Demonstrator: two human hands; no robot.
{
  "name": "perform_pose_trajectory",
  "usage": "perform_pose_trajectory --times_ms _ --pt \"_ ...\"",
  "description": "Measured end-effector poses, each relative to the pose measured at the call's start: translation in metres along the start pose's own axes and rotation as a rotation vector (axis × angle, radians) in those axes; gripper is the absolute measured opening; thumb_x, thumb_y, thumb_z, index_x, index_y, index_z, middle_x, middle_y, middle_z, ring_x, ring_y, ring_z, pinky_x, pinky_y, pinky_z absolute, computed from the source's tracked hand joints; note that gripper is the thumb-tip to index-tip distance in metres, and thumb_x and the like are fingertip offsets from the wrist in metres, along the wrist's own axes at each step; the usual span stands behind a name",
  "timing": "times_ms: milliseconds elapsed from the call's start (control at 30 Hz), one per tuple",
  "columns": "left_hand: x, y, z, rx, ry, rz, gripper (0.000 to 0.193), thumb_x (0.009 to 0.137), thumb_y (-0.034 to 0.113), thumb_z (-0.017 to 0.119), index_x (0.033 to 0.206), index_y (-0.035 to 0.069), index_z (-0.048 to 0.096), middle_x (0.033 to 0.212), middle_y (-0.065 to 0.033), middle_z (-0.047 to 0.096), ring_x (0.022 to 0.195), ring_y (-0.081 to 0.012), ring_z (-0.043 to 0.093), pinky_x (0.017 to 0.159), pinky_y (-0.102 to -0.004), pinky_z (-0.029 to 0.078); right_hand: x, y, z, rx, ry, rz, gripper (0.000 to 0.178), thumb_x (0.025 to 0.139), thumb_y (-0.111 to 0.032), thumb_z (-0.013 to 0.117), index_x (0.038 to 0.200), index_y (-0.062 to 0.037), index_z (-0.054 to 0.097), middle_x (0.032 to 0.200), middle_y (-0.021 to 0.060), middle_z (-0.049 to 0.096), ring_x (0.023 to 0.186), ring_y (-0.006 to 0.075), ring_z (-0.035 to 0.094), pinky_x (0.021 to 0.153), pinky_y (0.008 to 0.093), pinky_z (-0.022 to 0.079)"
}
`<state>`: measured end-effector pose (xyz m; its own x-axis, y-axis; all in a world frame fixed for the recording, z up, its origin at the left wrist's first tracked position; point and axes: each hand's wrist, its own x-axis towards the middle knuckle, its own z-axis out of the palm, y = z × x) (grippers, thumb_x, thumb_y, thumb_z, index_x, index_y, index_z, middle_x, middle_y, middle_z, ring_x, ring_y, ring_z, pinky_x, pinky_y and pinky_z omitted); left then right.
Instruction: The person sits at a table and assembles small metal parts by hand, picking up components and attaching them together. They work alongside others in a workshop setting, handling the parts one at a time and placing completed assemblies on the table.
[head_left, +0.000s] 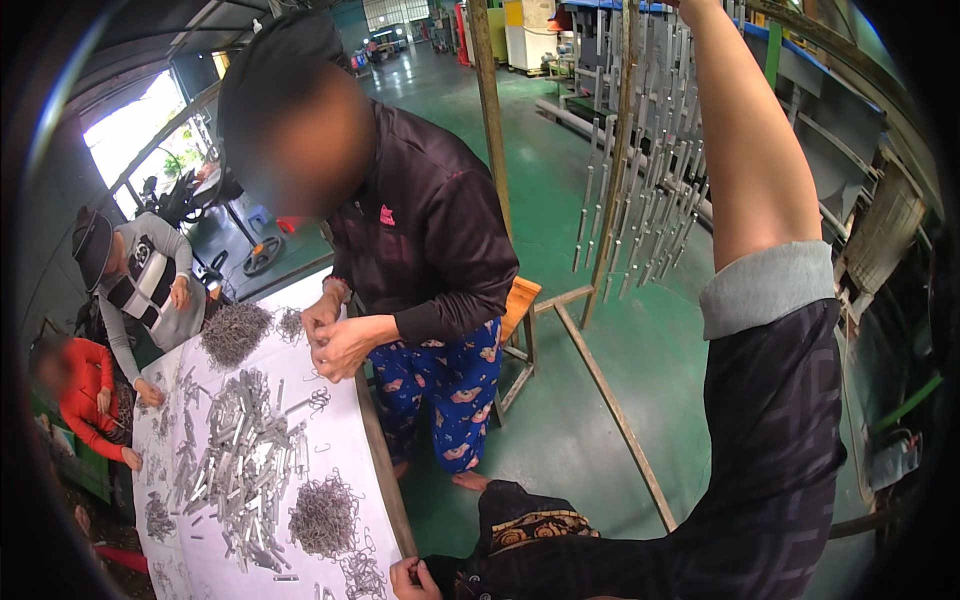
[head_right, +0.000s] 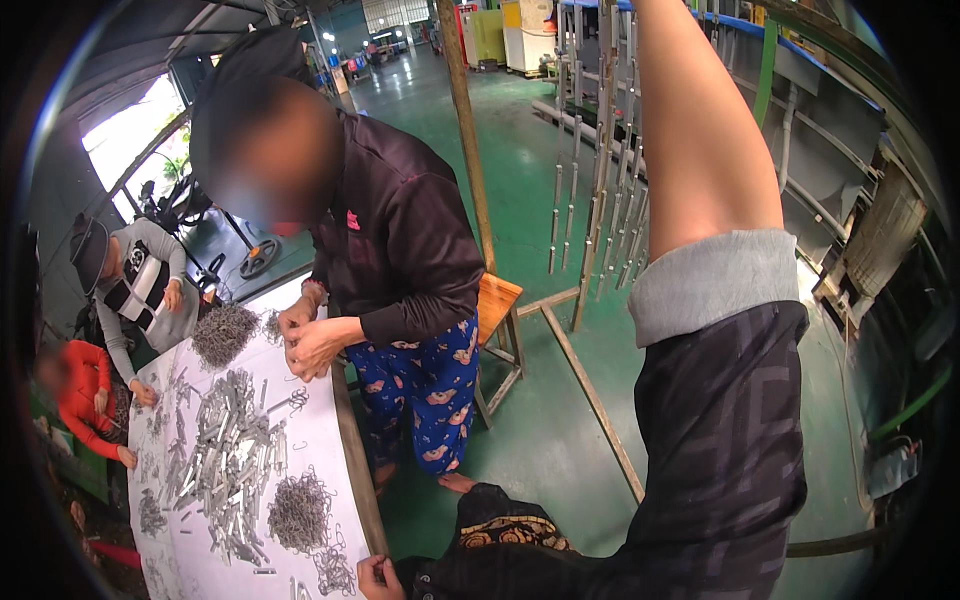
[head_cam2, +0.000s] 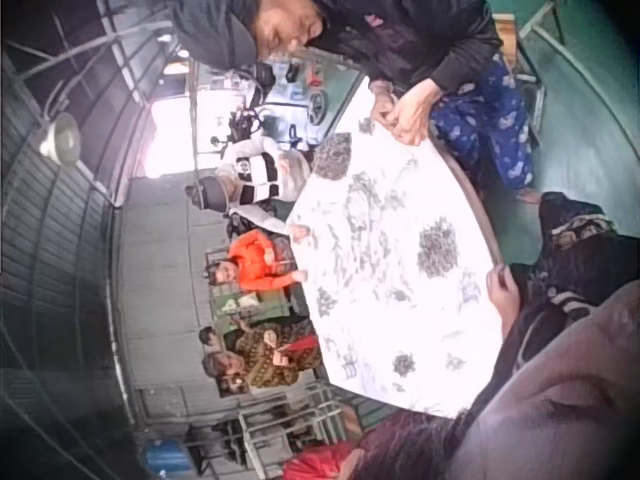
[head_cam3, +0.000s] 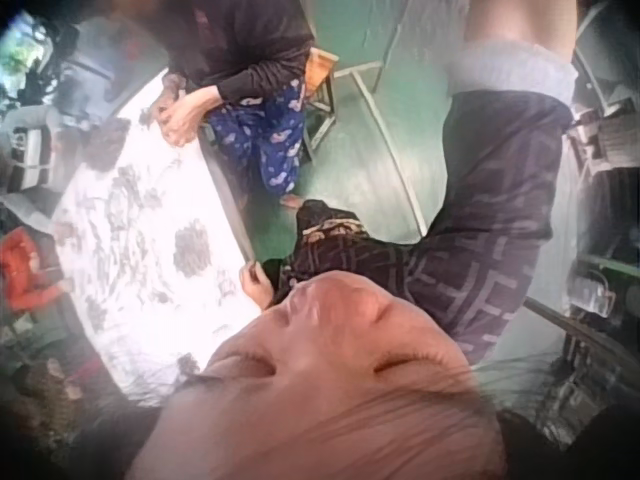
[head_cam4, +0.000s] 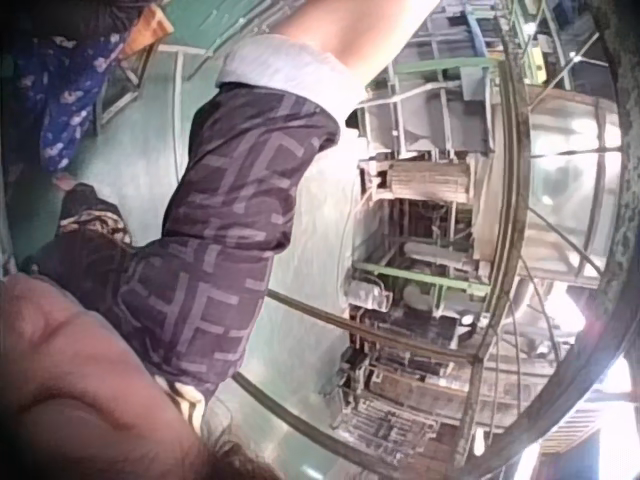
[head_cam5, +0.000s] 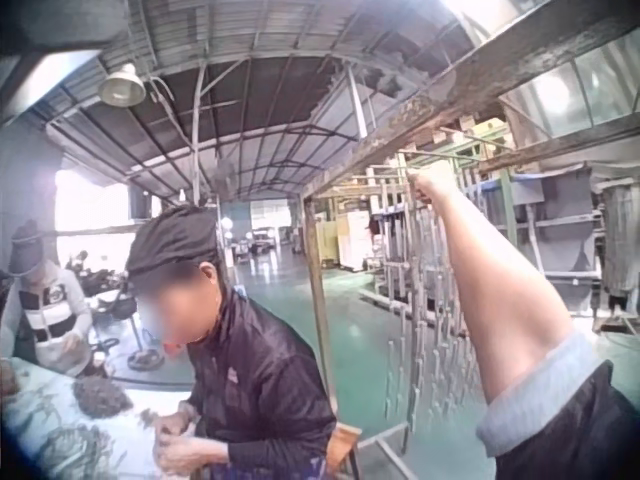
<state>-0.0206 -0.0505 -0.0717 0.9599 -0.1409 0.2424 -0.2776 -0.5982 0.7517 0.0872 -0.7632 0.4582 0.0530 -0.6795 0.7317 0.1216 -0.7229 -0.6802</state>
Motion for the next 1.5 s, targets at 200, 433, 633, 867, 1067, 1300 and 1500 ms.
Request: perform_pose_trajectory --times_ms 200,433,633,867,1067,1300,1500 --pt "0.001 0.000 -0.001 -0.023 -0.003 -0.011 0.012 0.088 0.007 0.061 0.096 -0.002 0.062 0.091 -0.0147 0.059 0.076 -0.0261 0.059 0.071 -0.0335 0.049 -0.019 -0.003 -0.010 0.201 0.045 -0.070 0.016 0.079 -0.018 0.072 0.077 -0.0027 0.068 0.062 0.0067 0.061 0.048 0.0143 0.056 0.041 0.0273 0.044" --pt "0.000 -0.004 -0.004 -0.038 -0.014 -0.017 0.010 0.086 0.003 0.061 0.095 -0.001 0.061 0.089 -0.0129 0.060 0.078 -0.0244 0.059 0.070 -0.0322 0.048 -0.086 -0.033 -0.034 0.043 0.229 -0.187 0.025 0.087 -0.023 0.065 0.097 -0.0006 0.068 0.078 0.0051 0.067 0.064 0.0117 0.062 0.056 0.0261 0.049" --pt "0.003 -0.016 0.003 -0.078 0.045 0.004 0.008 0.079 -0.003 0.063 0.086 0.000 0.062 0.082 -0.0128 0.059 0.072 -0.0268 0.058 0.065 -0.0332 0.048 -0.250 -0.003 -0.030 0.296 0.082 -0.238 0.022 0.088 -0.017 0.068 0.100 0.0020 0.069 0.083 0.0054 0.067 0.074 0.0094 0.062 0.066 0.0207 0.047" --pt "0.005 -0.012 -0.009 -0.119 0.037 0.002 0.008 0.080 0.001 0.066 0.088 0.002 0.065 0.086 -0.0128 0.064 0.081 -0.0304 0.063 0.071 -0.0355 0.050 -0.511 0.029 -0.006 0.354 -0.381 0.052 0.014 0.093 -0.006 0.057 0.100 0.0037 0.065 0.082 0.0039 0.062 0.068 0.0079 0.055 0.061 0.0206 0.044" --pt "0.009 -0.020 -0.039 -0.029 0.204 0.051 0.008 0.080 0.000 0.067 0.088 0.000 0.067 0.083 -0.0125 0.064 0.078 -0.0277 0.063 0.069 -0.0327 0.051 -0.703 -0.031 0.012 0.672 -1.070 0.554 0.010 0.090 -0.004 0.059 0.096 0.0022 0.066 0.076 0.0027 0.062 0.060 0.0070 0.055 0.055 0.0203 0.044" --pt "0.008 -0.066 -0.100 0.296 0.510 -0.207 0.007 0.078 0.003 0.066 0.085 0.001 0.068 0.081 -0.0144 0.063 0.079 -0.0323 0.061 0.071 -0.0389 0.050 -0.788 -0.067 0.037 0.669 -1.429 0.077 0.008 0.081 -0.006 0.067 0.085 0.0010 0.067 0.069 0.0078 0.062 0.059 0.0158 0.057 0.055 0.0280 0.044" --pt "0.026 -0.087 -0.103 0.417 0.393 -0.158 0.006 0.078 0.006 0.067 0.081 0.002 0.069 0.080 -0.0129 0.063 0.075 -0.0321 0.061 0.068 -0.0381 0.051 -0.823 -0.090 0.056 0.612 -1.434 -0.052 0.017 0.079 -0.007 0.065 0.095 -0.0022 0.065 0.077 0.0124 0.058 0.074 0.0289 0.057 0.067 0.0372 0.046"
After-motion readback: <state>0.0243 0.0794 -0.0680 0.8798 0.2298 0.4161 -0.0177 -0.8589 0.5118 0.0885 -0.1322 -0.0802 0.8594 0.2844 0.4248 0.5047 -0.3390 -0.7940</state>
